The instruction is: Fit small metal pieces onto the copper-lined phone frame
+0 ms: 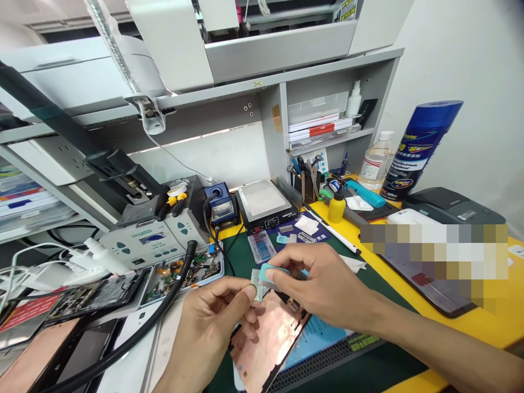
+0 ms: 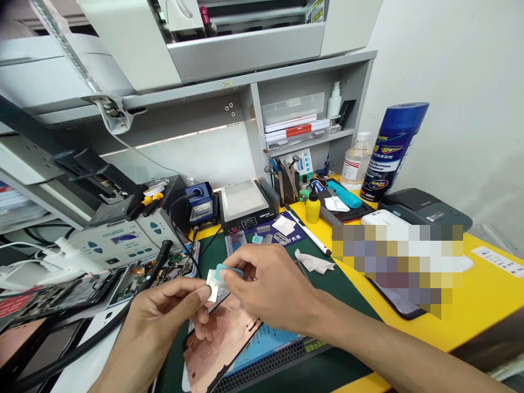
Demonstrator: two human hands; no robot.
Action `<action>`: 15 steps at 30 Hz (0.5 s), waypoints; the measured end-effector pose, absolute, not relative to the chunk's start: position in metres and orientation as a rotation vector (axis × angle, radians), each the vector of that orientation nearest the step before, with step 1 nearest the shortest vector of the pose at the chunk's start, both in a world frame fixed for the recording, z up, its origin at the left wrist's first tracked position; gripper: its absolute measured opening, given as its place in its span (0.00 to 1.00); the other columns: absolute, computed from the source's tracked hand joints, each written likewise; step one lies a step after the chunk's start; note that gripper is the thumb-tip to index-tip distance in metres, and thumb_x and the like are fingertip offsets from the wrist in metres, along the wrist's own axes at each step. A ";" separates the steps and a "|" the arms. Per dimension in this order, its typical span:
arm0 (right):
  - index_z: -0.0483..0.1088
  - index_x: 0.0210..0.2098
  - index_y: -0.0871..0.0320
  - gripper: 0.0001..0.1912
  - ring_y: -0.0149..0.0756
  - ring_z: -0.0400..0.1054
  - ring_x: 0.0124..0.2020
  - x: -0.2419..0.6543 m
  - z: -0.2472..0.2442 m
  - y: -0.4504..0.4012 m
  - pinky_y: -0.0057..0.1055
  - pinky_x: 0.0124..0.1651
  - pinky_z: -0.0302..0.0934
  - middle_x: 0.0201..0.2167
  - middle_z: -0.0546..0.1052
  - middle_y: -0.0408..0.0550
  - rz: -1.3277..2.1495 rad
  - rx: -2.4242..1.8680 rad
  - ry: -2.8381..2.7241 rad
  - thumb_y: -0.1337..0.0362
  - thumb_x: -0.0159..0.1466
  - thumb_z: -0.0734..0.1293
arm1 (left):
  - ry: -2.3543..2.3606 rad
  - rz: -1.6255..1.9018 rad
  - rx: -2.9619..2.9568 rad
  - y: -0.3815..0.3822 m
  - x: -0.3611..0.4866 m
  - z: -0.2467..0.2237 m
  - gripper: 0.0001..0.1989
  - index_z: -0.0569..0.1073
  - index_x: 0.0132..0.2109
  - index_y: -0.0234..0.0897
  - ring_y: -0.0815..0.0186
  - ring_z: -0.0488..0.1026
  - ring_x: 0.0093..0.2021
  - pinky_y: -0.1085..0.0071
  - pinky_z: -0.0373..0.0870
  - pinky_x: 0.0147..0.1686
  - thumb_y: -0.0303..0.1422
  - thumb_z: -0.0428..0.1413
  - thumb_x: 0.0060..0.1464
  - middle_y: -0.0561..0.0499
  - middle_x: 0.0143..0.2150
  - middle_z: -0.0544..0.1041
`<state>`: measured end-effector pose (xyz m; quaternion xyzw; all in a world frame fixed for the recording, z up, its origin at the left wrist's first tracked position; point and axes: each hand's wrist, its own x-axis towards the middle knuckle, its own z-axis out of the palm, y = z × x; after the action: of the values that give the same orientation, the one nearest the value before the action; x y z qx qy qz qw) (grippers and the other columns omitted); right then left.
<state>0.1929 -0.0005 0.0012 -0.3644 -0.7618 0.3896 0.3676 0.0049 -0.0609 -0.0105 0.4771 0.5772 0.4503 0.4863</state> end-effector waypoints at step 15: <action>0.75 0.32 0.59 0.08 0.29 0.64 0.25 0.193 0.001 0.000 0.27 0.27 0.57 0.25 0.75 0.42 1.032 -0.932 -1.992 0.63 0.64 0.66 | 1.418 1.055 1.166 -0.062 0.008 -0.008 0.12 0.80 0.34 0.35 0.66 0.74 0.21 0.73 0.66 0.23 0.40 0.61 0.54 0.52 0.22 0.76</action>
<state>0.1935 0.0004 0.0014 -0.3594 -0.7685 0.3980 0.3490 0.0076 -0.0621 -0.0079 0.4800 0.5837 0.4343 0.4902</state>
